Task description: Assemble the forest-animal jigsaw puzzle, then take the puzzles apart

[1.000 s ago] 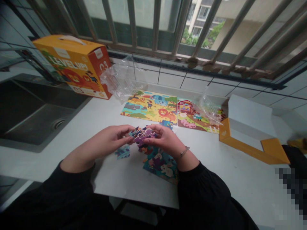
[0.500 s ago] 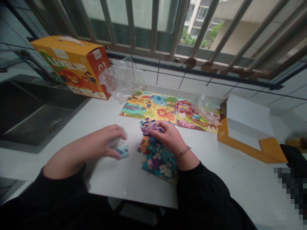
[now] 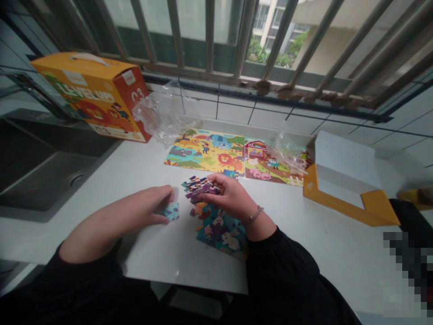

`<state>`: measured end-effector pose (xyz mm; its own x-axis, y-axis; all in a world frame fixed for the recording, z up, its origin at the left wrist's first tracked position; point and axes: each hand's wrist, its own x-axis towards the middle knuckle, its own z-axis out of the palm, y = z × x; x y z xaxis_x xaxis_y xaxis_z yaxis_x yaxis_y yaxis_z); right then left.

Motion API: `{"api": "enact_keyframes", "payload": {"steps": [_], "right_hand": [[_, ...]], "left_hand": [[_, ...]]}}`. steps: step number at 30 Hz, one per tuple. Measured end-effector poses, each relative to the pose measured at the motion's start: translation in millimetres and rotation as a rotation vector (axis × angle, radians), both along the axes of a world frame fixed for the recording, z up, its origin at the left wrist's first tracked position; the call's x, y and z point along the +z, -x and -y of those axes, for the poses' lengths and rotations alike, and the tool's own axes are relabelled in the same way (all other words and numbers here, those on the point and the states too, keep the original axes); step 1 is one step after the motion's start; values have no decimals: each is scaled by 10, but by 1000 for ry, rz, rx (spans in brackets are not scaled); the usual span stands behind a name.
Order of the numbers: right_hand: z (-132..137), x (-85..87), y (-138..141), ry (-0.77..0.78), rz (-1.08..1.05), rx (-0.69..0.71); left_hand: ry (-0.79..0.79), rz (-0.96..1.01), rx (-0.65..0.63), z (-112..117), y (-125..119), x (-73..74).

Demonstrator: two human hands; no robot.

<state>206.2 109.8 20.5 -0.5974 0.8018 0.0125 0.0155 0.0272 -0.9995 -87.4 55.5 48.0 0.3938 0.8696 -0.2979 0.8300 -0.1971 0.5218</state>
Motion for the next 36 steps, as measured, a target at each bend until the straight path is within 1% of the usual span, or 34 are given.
{"api": "enact_keyframes", "payload": {"steps": [3,6,8,10,13,15,18,20,23,26,28,30,33,36], "right_hand": [[6,-39,-12,-6,16,33],[33,-57,-8,9,35,88],[58,-54,9,43,39,139],[76,-46,29,44,54,164],[73,-36,47,-57,132,126],[52,-43,48,-172,200,75],[15,-87,47,-312,288,13],[-3,-135,49,-318,296,-19],[-5,-194,62,-271,241,-57],[20,-192,83,-250,238,-34],[41,-162,99,-278,257,-32],[56,-133,110,-319,265,-57],[57,-120,117,-335,273,-80],[45,-138,115,-327,301,-80]], "left_hand": [[-6,91,21,-42,-13,-14],[-73,151,25,-99,-27,-35],[-107,177,69,-124,-45,-29],[-145,235,124,-130,-75,-4],[-190,352,146,-111,-131,50],[-205,383,105,-97,-158,79],[-215,352,21,-84,-175,112],[-201,358,-22,-69,-186,130],[-162,406,-66,-28,-238,131],[-154,387,-37,8,-337,78],[-159,370,-1,10,-403,23],[-170,372,4,-4,-446,-26],[-201,370,-9,-34,-456,-61],[-227,354,-7,-50,-436,-53]]}}
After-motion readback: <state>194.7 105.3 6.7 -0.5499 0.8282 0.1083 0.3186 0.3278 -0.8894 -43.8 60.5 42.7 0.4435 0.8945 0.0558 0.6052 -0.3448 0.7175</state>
